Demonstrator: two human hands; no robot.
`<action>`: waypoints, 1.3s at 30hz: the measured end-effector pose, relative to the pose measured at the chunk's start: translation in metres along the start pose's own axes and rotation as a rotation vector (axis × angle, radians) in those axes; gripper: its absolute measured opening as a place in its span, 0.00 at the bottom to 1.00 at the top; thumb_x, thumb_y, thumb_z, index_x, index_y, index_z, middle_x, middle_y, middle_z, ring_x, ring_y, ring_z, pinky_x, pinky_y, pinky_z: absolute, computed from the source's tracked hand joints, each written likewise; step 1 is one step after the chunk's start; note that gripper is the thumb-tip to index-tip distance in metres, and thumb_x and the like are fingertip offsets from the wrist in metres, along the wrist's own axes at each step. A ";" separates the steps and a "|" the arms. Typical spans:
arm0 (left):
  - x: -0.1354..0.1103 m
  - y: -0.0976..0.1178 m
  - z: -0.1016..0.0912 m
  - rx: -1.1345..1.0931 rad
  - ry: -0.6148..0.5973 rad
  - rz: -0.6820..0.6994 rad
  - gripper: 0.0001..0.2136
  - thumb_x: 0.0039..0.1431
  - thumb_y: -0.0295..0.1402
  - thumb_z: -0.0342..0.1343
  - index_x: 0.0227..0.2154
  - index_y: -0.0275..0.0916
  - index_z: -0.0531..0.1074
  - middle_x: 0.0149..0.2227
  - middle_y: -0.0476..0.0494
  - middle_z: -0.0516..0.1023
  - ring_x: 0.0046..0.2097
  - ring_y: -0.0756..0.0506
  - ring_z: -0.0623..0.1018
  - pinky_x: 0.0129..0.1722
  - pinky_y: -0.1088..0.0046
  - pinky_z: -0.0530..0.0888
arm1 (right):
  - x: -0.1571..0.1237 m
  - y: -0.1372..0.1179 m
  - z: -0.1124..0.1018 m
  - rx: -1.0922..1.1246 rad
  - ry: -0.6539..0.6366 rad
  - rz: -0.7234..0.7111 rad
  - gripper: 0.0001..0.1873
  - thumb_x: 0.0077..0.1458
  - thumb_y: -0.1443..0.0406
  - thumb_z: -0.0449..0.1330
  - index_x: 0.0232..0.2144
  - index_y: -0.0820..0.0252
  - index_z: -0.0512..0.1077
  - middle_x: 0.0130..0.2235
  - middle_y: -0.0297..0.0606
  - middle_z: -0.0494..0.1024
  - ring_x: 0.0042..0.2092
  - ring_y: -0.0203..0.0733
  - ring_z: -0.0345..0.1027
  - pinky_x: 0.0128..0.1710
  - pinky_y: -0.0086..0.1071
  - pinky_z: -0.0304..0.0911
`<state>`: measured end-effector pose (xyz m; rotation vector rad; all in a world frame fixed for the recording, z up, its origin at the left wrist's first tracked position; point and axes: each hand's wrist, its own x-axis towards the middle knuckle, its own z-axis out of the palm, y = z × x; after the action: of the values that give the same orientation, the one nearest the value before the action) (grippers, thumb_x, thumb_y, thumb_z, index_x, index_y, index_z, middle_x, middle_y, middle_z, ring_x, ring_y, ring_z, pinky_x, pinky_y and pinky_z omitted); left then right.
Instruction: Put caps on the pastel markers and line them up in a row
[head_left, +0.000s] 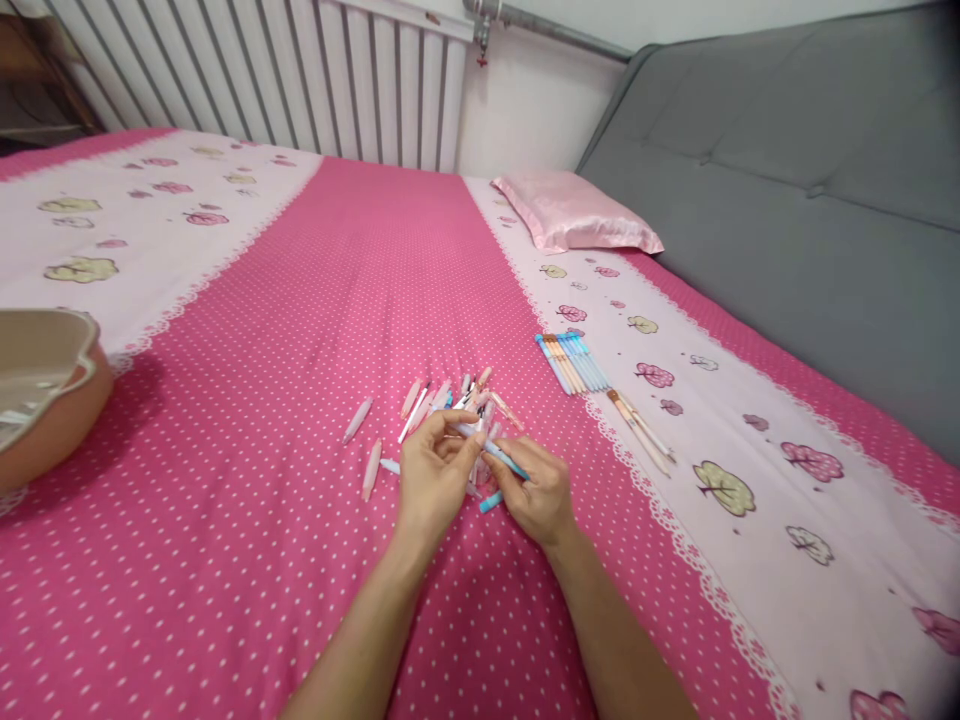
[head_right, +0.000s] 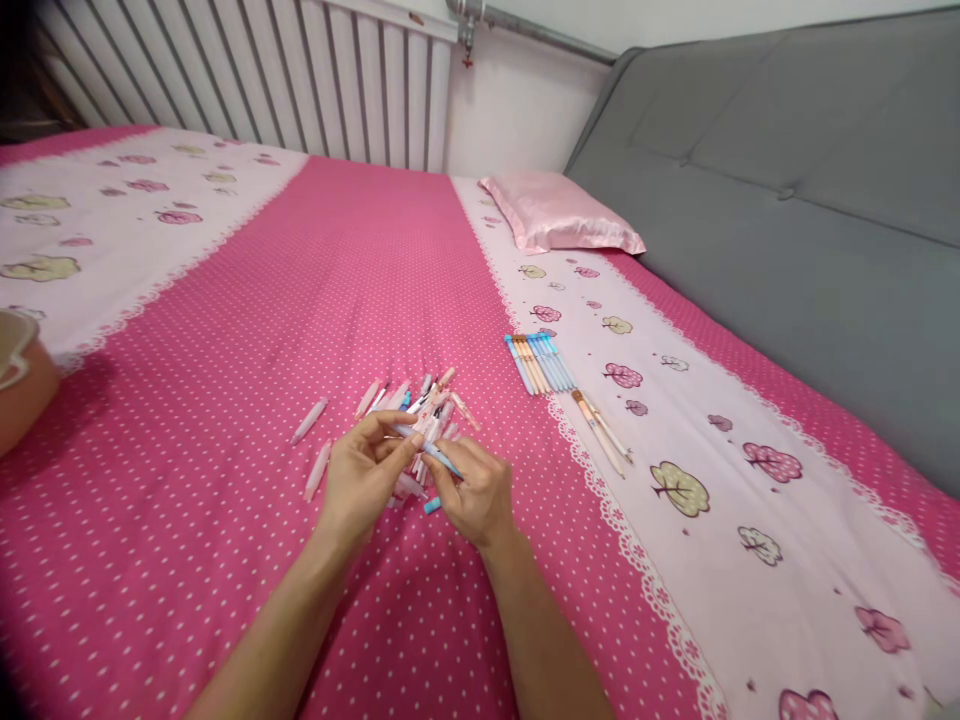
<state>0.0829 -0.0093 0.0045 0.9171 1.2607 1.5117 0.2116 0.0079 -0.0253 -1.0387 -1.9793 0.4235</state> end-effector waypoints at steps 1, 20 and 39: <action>0.000 0.001 0.000 0.001 -0.010 -0.006 0.11 0.43 0.34 0.60 0.31 0.37 0.69 0.23 0.54 0.69 0.20 0.55 0.68 0.18 0.82 0.66 | 0.000 0.000 0.000 -0.005 -0.012 0.006 0.11 0.58 0.62 0.53 0.33 0.58 0.74 0.25 0.36 0.71 0.27 0.36 0.65 0.28 0.29 0.59; -0.002 0.003 -0.002 0.009 -0.326 0.224 0.03 0.55 0.26 0.51 0.29 0.38 0.62 0.30 0.50 0.66 0.31 0.52 0.69 0.32 0.76 0.68 | -0.003 0.009 0.001 1.025 -0.268 0.536 0.19 0.52 0.52 0.56 0.23 0.61 0.69 0.15 0.23 0.48 0.16 0.27 0.36 0.14 0.23 0.37; 0.007 -0.011 -0.006 0.098 0.072 0.028 0.13 0.45 0.31 0.58 0.36 0.36 0.68 0.30 0.47 0.74 0.31 0.50 0.73 0.31 0.75 0.69 | 0.002 0.016 -0.007 1.211 0.020 0.605 0.14 0.53 0.57 0.57 0.37 0.58 0.74 0.26 0.32 0.71 0.19 0.26 0.52 0.17 0.23 0.46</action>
<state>0.0776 -0.0035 -0.0070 0.9543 1.3895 1.5276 0.2250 0.0190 -0.0298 -0.7441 -0.9615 1.6492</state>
